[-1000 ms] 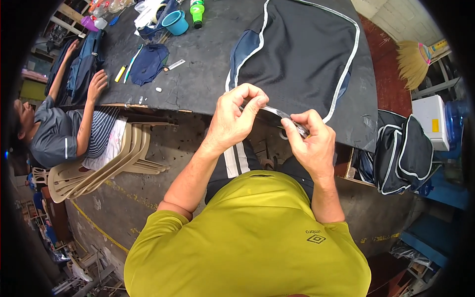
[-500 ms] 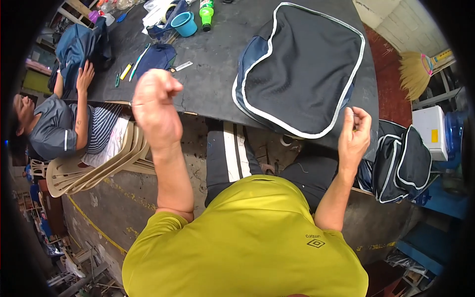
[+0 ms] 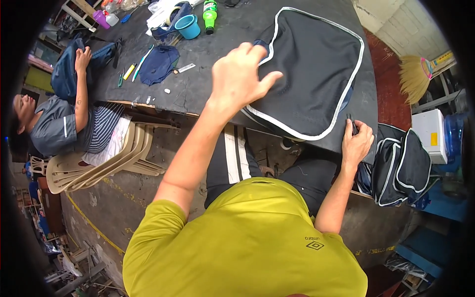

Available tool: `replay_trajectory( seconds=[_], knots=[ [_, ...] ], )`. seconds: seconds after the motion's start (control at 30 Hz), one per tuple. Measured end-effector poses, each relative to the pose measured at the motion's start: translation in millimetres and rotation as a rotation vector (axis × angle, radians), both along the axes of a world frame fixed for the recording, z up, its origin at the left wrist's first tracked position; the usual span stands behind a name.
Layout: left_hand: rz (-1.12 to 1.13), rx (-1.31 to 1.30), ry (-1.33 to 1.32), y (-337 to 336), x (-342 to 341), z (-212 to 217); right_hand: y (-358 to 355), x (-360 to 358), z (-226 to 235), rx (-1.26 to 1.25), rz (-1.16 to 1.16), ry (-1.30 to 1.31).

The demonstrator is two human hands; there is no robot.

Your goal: Inspecting a backpack for quality control, checking seams and zippers, and turning it inside out.

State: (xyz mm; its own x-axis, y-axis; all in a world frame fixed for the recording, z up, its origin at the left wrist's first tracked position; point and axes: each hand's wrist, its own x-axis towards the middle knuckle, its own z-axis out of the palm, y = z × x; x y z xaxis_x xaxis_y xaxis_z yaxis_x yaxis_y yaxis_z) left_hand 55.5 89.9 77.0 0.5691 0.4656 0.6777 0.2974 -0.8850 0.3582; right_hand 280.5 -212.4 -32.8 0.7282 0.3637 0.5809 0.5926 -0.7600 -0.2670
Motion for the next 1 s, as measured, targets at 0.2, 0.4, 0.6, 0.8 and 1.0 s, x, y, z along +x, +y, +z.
replay_trajectory(
  seconds=[0.2, 0.4, 0.6, 0.8, 1.0],
  knots=[
    [0.149, -0.092, 0.687, 49, 65, -19, 0, -3, -3, 0.032, -0.002, -0.004],
    [-0.414, -1.505, -0.518, 96, 28, -79, -4, -3, -3, 0.036, -0.006, 0.017],
    [-0.502, -1.611, -0.591, 104, 6, -97, -3, -3, 0, 0.034, -0.002, 0.019],
    [-0.251, -1.065, -0.549, 93, 0, -93, 3, -5, 0, 0.045, 0.004, 0.033],
    [-0.297, -0.228, -0.263, 10, -33, -7, 1, -7, 3, 0.113, -0.009, 0.037]
  ],
)
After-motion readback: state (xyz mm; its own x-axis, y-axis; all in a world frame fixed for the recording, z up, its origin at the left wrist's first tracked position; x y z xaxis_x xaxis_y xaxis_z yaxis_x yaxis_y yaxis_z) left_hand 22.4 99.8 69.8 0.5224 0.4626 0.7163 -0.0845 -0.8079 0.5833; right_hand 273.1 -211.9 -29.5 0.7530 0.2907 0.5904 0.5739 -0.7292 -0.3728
